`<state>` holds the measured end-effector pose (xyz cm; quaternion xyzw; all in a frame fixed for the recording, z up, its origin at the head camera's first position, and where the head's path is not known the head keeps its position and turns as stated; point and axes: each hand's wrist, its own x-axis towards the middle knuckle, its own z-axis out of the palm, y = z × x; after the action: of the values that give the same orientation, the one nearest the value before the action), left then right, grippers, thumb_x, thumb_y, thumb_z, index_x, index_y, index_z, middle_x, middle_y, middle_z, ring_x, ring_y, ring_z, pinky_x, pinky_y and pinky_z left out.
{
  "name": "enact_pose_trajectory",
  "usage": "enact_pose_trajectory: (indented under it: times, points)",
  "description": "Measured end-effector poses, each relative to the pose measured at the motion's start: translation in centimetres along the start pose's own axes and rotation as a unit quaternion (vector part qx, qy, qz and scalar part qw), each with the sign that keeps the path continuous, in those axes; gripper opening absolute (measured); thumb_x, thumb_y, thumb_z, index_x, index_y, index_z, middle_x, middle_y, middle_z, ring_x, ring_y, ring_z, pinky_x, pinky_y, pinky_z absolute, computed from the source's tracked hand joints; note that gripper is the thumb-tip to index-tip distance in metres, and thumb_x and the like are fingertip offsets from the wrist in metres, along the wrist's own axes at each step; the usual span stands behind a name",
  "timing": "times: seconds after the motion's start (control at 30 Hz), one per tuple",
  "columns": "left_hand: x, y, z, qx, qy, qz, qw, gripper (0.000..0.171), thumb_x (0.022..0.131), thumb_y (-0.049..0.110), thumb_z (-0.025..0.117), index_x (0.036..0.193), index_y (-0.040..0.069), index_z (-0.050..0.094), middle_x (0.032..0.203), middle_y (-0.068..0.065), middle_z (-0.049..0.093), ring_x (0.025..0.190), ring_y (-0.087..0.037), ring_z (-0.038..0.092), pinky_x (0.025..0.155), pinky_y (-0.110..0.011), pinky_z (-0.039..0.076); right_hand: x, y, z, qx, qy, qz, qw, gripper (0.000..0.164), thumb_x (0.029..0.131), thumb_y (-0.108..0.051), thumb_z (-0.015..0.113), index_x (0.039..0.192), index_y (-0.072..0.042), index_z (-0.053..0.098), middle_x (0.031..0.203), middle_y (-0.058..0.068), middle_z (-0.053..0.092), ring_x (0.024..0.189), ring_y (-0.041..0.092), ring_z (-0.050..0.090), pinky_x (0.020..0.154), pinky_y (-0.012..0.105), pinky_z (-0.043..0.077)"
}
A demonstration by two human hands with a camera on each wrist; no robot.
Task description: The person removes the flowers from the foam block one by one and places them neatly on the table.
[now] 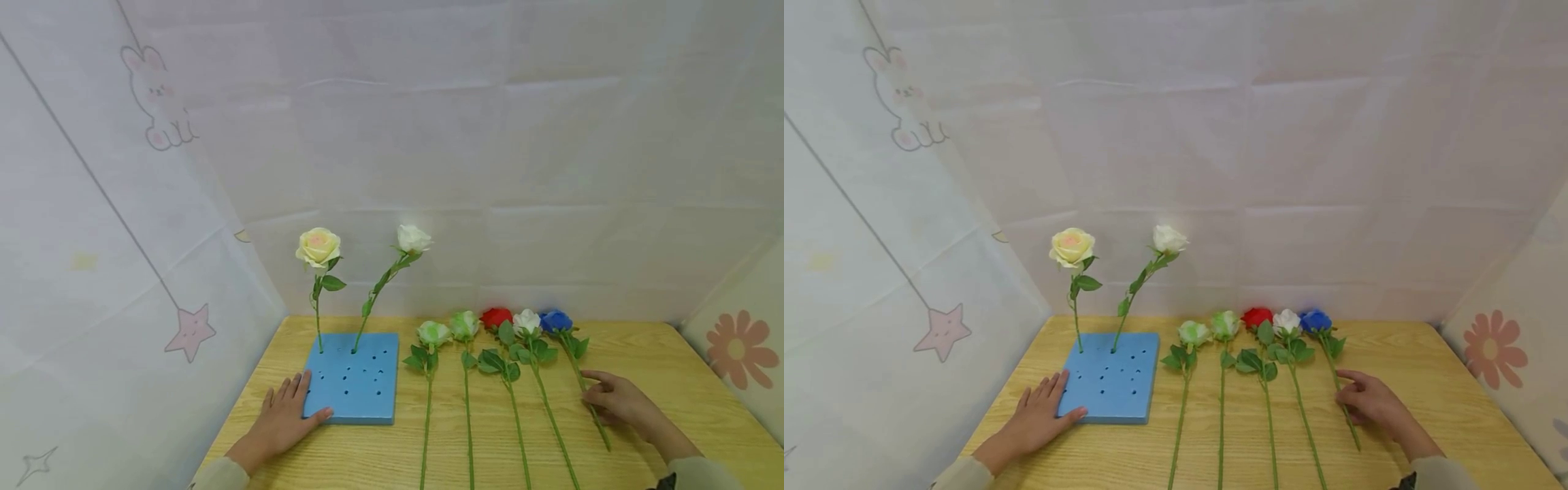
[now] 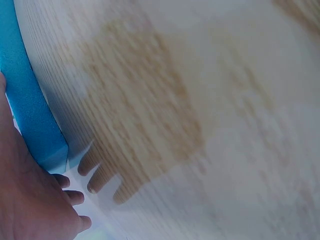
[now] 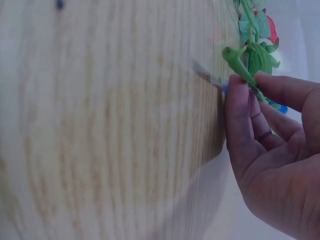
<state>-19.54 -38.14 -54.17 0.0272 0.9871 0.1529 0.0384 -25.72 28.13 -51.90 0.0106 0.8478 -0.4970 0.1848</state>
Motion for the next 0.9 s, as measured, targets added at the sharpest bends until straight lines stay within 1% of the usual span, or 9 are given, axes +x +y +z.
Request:
enact_pose_trajectory:
  times: [0.1, 0.2, 0.33, 0.4, 0.53, 0.67, 0.7, 0.77, 0.9]
  points:
    - [0.0, 0.0, 0.0, 0.001, 0.004, 0.002, 1.0, 0.111, 0.088, 0.085, 0.041, 0.164, 0.01, 0.011, 0.165, -0.023, 0.022, 0.15, -0.05, 0.017, 0.113, -0.077, 0.005, -0.1, -0.1, 0.1, 0.003, 0.004, 0.0, 1.0, 0.074, 0.1, -0.017, 0.065, 0.156, 0.009, 0.025, 0.108, 0.014, 0.062, 0.086, 0.023, 0.06, 0.066, 0.038, 0.058]
    - [0.0, 0.0, 0.0, -0.001, 0.006, 0.003, 1.0, 0.111, 0.088, 0.084, 0.042, 0.164, 0.01, 0.011, 0.165, -0.023, 0.022, 0.15, -0.05, 0.017, 0.113, -0.076, 0.005, -0.1, -0.1, 0.1, 0.002, 0.008, -0.003, 1.0, 0.071, 0.101, -0.015, 0.062, 0.155, 0.011, 0.025, 0.104, 0.014, 0.061, 0.08, 0.022, 0.058, 0.064, 0.038, 0.057]
    - [0.1, -0.1, 0.1, -0.002, 0.007, 0.004, 1.0, 0.11, 0.088, 0.084, 0.042, 0.164, 0.01, 0.012, 0.165, -0.023, 0.022, 0.151, -0.05, 0.017, 0.113, -0.076, 0.005, -0.1, -0.3, -0.1, -0.011, 0.025, -0.011, 1.0, 0.066, 0.103, -0.017, 0.059, 0.154, 0.012, 0.028, 0.103, 0.013, 0.062, 0.078, 0.023, 0.057, 0.064, 0.039, 0.056]
    - [0.0, -0.1, 0.1, -0.002, 0.007, 0.004, 1.0, 0.11, 0.088, 0.084, 0.042, 0.164, 0.01, 0.012, 0.165, -0.023, 0.022, 0.151, -0.05, 0.017, 0.113, -0.076, 0.005, 0.0, -0.3, -0.1, -0.014, 0.033, -0.015, 0.999, 0.065, 0.104, -0.02, 0.059, 0.153, 0.011, 0.03, 0.105, 0.013, 0.062, 0.08, 0.024, 0.059, 0.067, 0.039, 0.057]
    - [0.1, -0.1, 0.0, -0.003, 0.005, 0.002, 1.0, 0.11, 0.088, 0.084, 0.042, 0.164, 0.011, 0.011, 0.166, -0.023, 0.021, 0.151, -0.05, 0.016, 0.113, -0.075, 0.004, 0.0, -0.7, 0.1, -0.022, 0.036, -0.032, 0.999, 0.064, 0.105, -0.024, 0.058, 0.153, 0.01, 0.032, 0.107, 0.014, 0.061, 0.078, 0.023, 0.059, 0.066, 0.038, 0.056]
    - [0.1, 0.0, -0.1, -0.004, 0.004, 0.001, 1.0, 0.11, 0.088, 0.084, 0.042, 0.165, 0.011, 0.01, 0.166, -0.023, 0.02, 0.151, -0.05, 0.015, 0.113, -0.075, 0.004, -0.2, -1.8, 0.7, -0.036, 0.044, -0.06, 0.997, 0.062, 0.105, -0.025, 0.058, 0.152, 0.009, 0.036, 0.109, 0.016, 0.062, 0.083, 0.022, 0.062, 0.069, 0.036, 0.057]
    - [0.1, 0.0, -0.1, -0.004, 0.003, 0.001, 1.0, 0.11, 0.088, 0.084, 0.042, 0.164, 0.011, 0.011, 0.166, -0.023, 0.02, 0.151, -0.05, 0.015, 0.114, -0.075, 0.004, -0.2, -2.1, 0.8, -0.04, 0.048, -0.066, 0.996, 0.061, 0.105, -0.025, 0.058, 0.151, 0.009, 0.037, 0.111, 0.017, 0.062, 0.087, 0.023, 0.063, 0.072, 0.037, 0.059]
    - [0.0, 0.1, -0.2, -0.006, 0.003, 0.002, 1.0, 0.11, 0.089, 0.083, 0.044, 0.164, 0.01, 0.011, 0.165, -0.024, 0.021, 0.151, -0.05, 0.016, 0.113, -0.075, 0.004, 0.0, -2.6, 1.2, -0.033, 0.05, -0.077, 0.995, 0.061, 0.104, -0.025, 0.06, 0.15, 0.009, 0.04, 0.112, 0.019, 0.062, 0.091, 0.025, 0.066, 0.076, 0.037, 0.06]
    - [-0.3, 0.3, -0.4, -0.006, -0.003, 0.0, 1.0, 0.109, 0.089, 0.082, 0.044, 0.164, 0.009, 0.011, 0.165, -0.024, 0.02, 0.151, -0.051, 0.015, 0.113, -0.075, 0.004, 0.2, -3.6, 2.0, -0.018, 0.045, -0.095, 0.994, 0.061, 0.103, -0.026, 0.062, 0.149, 0.008, 0.042, 0.115, 0.02, 0.061, 0.097, 0.029, 0.067, 0.079, 0.039, 0.061]
